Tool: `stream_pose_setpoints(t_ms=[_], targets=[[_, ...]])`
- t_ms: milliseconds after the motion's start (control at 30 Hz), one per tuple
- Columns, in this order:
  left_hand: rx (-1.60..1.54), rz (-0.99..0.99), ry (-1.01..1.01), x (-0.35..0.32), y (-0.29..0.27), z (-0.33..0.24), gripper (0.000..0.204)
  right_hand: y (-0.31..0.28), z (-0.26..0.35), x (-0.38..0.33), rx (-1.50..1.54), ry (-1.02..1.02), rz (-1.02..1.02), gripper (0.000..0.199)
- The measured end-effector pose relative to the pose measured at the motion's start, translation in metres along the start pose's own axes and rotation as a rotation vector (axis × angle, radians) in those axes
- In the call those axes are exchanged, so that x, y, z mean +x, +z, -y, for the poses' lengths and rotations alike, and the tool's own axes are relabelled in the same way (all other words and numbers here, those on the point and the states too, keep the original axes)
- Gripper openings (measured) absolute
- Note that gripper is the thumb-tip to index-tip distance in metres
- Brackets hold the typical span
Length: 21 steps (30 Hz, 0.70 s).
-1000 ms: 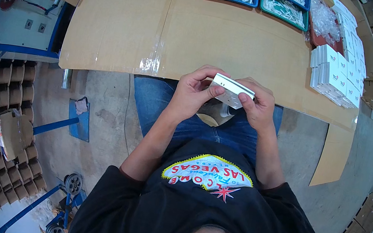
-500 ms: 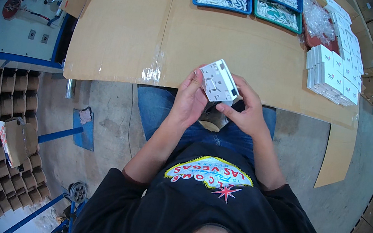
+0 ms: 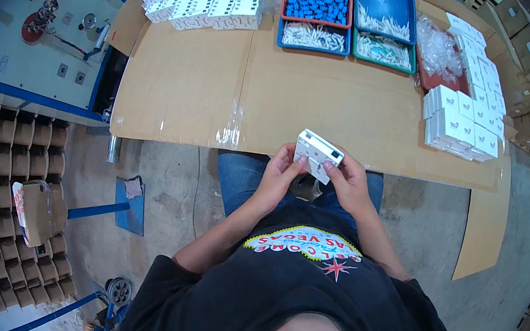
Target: Assembling a small electronic component by inserting wires and circuit boards into a white plastic housing.
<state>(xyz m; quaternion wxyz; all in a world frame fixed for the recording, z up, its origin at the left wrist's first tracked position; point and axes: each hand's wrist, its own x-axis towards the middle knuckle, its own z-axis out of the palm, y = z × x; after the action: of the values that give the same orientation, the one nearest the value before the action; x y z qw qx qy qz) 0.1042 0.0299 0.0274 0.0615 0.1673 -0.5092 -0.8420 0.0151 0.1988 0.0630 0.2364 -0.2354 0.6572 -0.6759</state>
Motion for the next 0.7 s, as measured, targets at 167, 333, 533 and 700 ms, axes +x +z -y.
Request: stream_pose_setpoints(t_ms=[167, 333, 533, 700], targets=[[0.097, 0.103, -0.032, -0.002, 0.002, -0.008, 0.032, -0.012, 0.017, -0.006, -0.002, 0.048, 0.040, 0.035], [0.180, 0.152, -0.119, -0.005, 0.010, -0.029, 0.035, -0.027, 0.035, -0.008, 0.014, 0.108, 0.049, 0.032], [0.185, 0.203, -0.133, 0.002, 0.011, -0.043, 0.040, -0.048, 0.036, -0.011, -0.051, 0.199, 0.025, 0.030], [0.237, 0.219, -0.118, 0.008, 0.010, -0.054, 0.050, -0.054, 0.033, -0.001, 0.020, 0.172, -0.085, 0.036]])
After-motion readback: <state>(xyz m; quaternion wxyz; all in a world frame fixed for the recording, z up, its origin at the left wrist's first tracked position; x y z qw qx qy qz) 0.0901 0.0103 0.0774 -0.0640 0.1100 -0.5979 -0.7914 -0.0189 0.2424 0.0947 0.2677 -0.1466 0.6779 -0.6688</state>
